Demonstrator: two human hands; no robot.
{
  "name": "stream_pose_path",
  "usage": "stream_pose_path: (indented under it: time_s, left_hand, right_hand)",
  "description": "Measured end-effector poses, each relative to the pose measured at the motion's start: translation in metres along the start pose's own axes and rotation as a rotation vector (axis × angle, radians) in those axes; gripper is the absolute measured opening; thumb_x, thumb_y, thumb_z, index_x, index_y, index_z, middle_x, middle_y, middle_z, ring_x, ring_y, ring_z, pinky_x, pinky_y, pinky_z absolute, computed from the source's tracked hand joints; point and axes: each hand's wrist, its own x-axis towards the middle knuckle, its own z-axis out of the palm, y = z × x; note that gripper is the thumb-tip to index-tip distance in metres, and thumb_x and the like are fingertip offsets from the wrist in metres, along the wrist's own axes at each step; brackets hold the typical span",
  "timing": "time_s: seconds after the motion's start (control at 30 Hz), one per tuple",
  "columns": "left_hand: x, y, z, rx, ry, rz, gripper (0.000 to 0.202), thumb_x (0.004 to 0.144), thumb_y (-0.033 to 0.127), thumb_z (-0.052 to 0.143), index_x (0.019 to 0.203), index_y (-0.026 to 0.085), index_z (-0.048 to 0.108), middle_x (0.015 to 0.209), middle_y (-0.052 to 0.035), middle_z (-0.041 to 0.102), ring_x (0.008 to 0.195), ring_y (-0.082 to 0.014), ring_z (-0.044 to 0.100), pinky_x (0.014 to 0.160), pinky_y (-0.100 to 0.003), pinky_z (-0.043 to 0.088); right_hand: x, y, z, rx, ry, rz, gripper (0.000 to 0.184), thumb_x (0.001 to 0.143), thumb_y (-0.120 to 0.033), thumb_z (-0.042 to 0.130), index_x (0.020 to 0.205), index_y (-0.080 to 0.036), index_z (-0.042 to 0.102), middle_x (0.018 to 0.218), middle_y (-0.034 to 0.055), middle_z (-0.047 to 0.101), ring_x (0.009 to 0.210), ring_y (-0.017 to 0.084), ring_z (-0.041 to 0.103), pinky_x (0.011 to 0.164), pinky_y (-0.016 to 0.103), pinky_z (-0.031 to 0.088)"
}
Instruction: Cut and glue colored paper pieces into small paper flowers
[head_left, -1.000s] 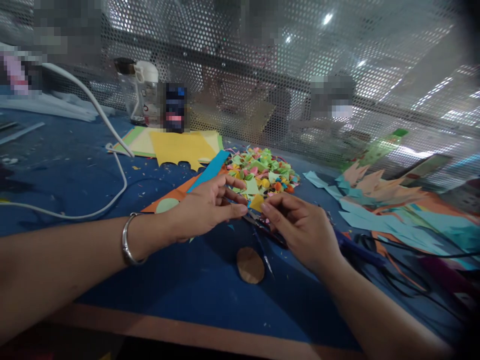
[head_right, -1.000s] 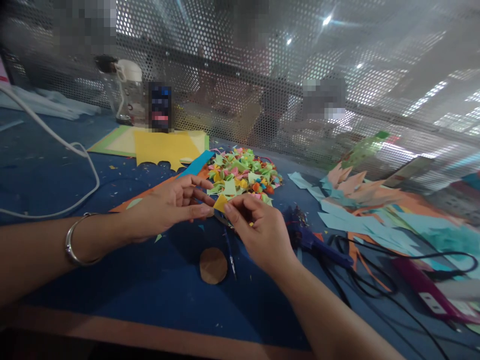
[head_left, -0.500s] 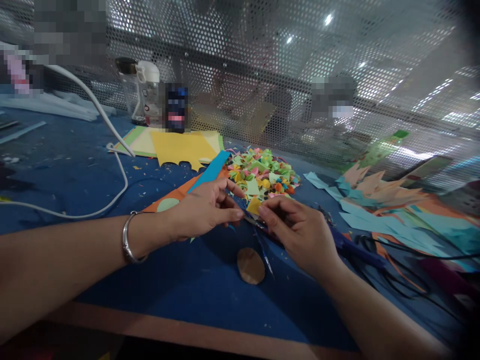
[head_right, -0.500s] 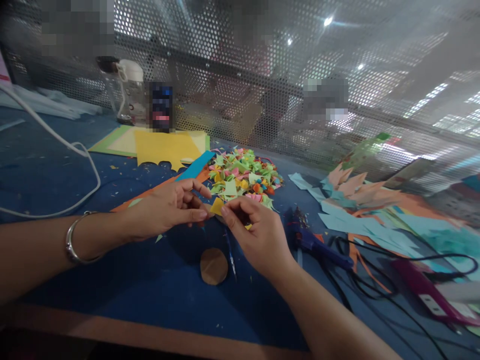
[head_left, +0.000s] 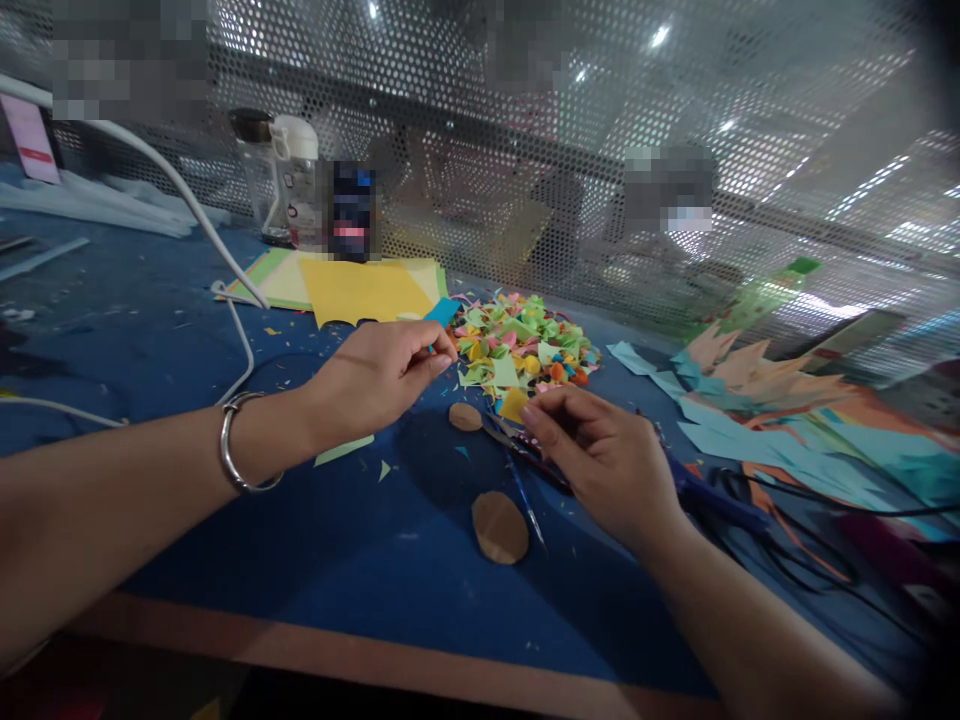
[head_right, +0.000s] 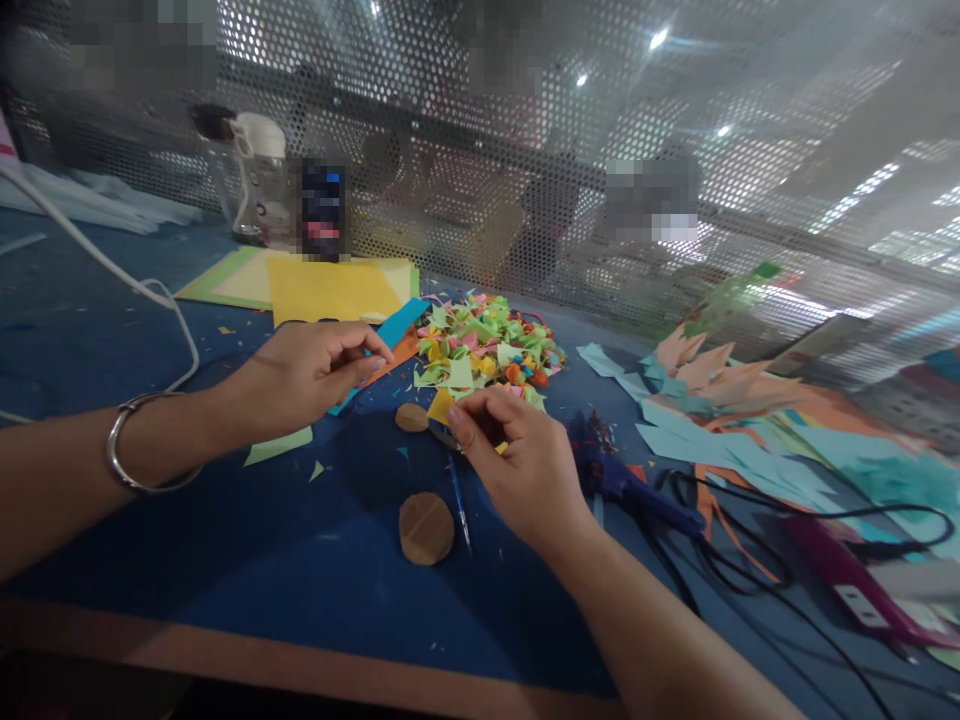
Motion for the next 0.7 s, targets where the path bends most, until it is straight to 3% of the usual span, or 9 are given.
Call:
stream_pose_path:
  time_s: [0.17,0.33,0.5,0.7]
  left_hand:
    - [-0.004,-0.001,0.005,0.068,0.035,0.121,0.028,0.089,0.022,0.056,0.116,0.021,0.065,0.099,-0.0052,0.068,0.083,-0.0160,0.060,0.073,-0.027,0.043]
    - [-0.005,0.001,0.009,0.033,-0.037,0.039,0.027,0.093,0.031,0.053,0.114,0.019,0.066,0.076,-0.0010,0.068,0.068,-0.0145,0.058,0.065,-0.027,0.041]
    - [-0.007,0.004,0.012,-0.026,0.008,0.112,0.021,0.092,0.028,0.055,0.107,0.019,0.066,0.105,-0.0053,0.070,0.088,-0.0157,0.062,0.076,-0.027,0.046]
    - [-0.014,0.016,0.018,-0.175,-0.124,0.059,0.028,0.086,0.029,0.065,0.113,0.021,0.064,0.105,-0.0049,0.072,0.091,-0.0171,0.064,0.082,-0.030,0.048]
  right_hand:
    - [0.000,0.000,0.001,0.006,-0.052,-0.006,0.024,0.093,-0.038,0.057,0.078,-0.020,0.063,0.065,-0.0007,0.057,0.057,0.012,0.050,0.053,0.025,0.039]
    - [-0.001,-0.001,0.003,0.022,-0.106,0.019,0.022,0.092,-0.037,0.058,0.080,-0.020,0.064,0.065,-0.0007,0.056,0.059,0.013,0.051,0.052,0.024,0.039]
    - [-0.001,-0.002,0.004,0.028,-0.138,0.028,0.021,0.093,-0.036,0.057,0.081,-0.020,0.065,0.069,0.0007,0.060,0.063,0.014,0.055,0.053,0.024,0.041]
    - [-0.001,-0.002,0.005,-0.021,-0.171,-0.038,0.019,0.093,-0.034,0.057,0.082,-0.020,0.066,0.071,0.0011,0.063,0.064,0.015,0.055,0.058,0.026,0.042]
